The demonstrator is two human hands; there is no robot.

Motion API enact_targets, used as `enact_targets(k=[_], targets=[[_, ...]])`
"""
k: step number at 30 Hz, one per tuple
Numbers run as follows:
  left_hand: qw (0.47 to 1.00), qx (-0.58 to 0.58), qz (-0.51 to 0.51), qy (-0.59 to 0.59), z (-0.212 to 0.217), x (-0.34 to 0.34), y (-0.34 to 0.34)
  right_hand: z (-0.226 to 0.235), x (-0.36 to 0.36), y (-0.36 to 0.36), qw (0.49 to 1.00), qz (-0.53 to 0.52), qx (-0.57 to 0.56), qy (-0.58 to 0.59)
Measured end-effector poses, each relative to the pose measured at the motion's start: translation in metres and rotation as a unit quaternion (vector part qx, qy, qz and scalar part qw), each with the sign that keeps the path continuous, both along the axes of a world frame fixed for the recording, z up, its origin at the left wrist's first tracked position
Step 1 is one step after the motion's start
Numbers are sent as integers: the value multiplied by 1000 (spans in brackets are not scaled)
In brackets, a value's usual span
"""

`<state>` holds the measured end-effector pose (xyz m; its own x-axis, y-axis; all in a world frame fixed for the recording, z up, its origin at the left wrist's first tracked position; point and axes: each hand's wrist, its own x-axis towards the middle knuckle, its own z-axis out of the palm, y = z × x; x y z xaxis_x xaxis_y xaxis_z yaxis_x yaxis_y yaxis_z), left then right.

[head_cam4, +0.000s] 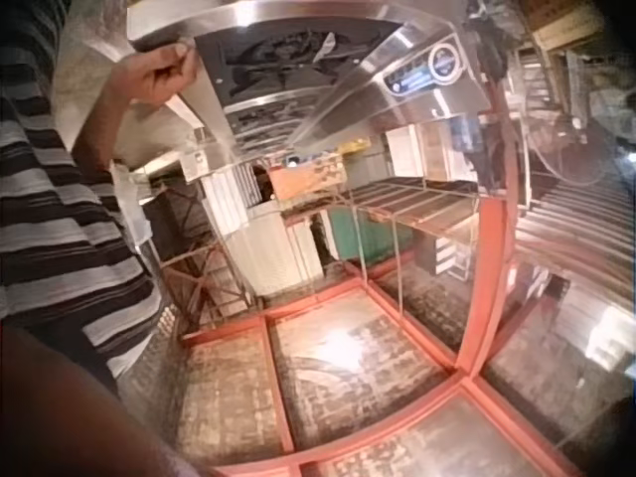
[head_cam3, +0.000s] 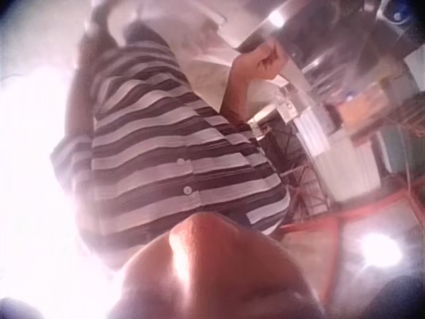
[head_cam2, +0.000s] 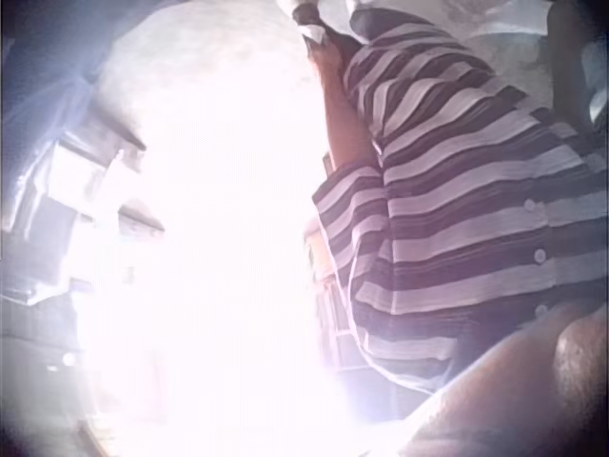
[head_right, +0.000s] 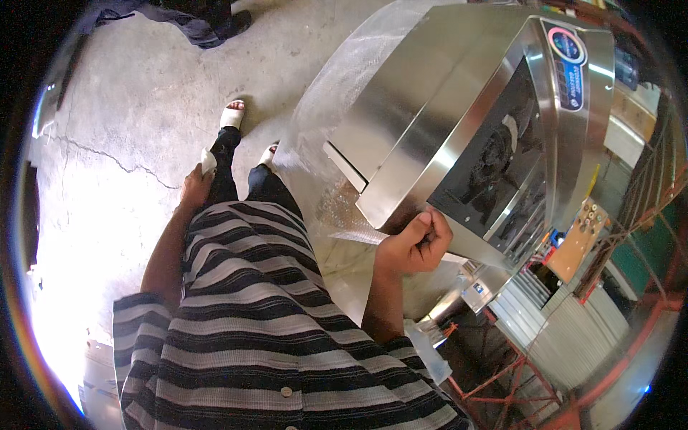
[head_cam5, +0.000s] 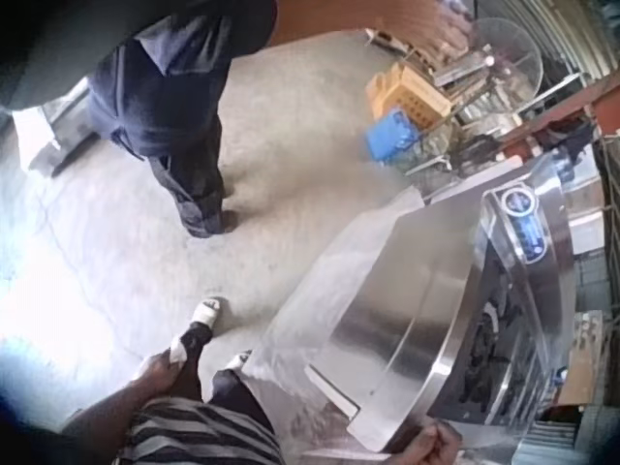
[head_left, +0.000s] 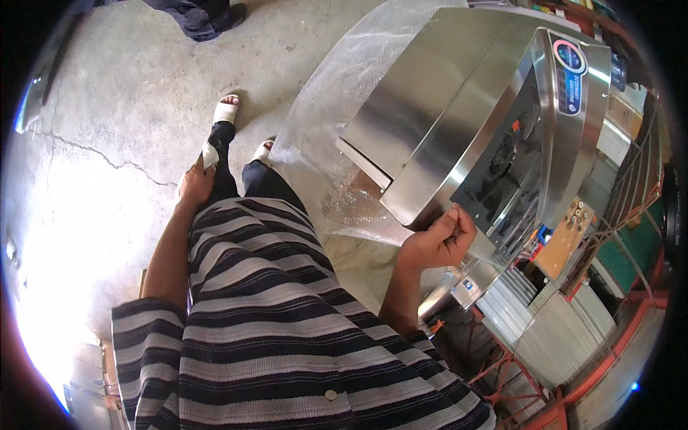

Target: The person wipes a stainless steel gas stove with a cloth, then covers it with bubble wrap and secures the wrap using a handheld tape dispenser. The person moves around the appliance to apply and smooth the bubble wrap on multiple sides.

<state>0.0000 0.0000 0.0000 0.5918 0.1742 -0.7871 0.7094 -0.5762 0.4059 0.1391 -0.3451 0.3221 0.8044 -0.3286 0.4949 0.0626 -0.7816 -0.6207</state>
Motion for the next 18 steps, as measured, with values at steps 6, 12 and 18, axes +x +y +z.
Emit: enact_targets(k=[6,12,18], targets=[[997,14,68,-23,-11,-19,-16,-7,5,8,999,22,-40,-27],[997,14,61,-35,-15,-28,-47,-4,-4,-6,998,56,-37,1],[996,11,76,-50,7,-17,-56,-6,-2,-7,995,89,-45,-21]])
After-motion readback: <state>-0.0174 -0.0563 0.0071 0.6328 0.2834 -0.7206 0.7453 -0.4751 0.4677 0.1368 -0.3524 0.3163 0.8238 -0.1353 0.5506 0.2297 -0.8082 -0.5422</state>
